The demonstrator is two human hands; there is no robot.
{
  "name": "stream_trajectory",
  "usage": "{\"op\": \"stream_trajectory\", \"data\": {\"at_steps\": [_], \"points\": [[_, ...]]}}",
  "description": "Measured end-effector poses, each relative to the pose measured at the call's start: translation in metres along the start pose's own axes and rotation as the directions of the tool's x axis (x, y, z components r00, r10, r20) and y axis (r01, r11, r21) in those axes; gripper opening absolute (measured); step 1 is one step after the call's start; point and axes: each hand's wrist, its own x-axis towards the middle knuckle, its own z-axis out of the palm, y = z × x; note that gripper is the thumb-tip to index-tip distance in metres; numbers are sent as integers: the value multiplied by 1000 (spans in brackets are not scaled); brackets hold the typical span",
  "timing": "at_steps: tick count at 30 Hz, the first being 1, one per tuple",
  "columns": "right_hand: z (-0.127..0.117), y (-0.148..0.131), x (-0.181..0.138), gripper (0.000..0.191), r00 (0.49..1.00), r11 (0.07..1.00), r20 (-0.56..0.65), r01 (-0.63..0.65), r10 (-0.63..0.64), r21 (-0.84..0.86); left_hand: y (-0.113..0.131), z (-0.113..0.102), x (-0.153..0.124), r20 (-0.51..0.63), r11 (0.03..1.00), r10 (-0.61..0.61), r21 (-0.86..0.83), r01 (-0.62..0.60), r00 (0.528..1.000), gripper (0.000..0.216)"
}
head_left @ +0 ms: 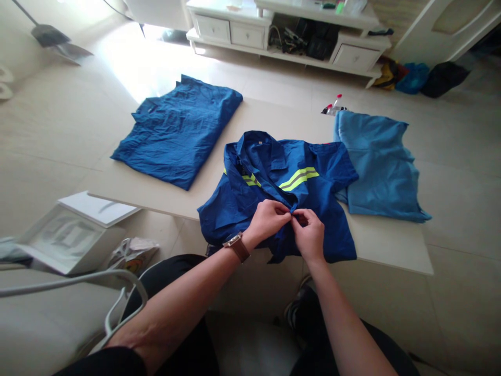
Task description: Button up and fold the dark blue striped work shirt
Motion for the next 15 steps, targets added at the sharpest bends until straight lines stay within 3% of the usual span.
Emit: {"op": "stream_trajectory", "data": {"at_steps": [7,15], "points": [[2,1,0,10,1000,1000,0,-2,2,-20,-13,4,5,-9,992,-43,-122,42,999,11],[3,2,0,10,1000,999,-1,1,-1,-34,-22,10,10,-53,943,-67,-328,46,996,29]]}}
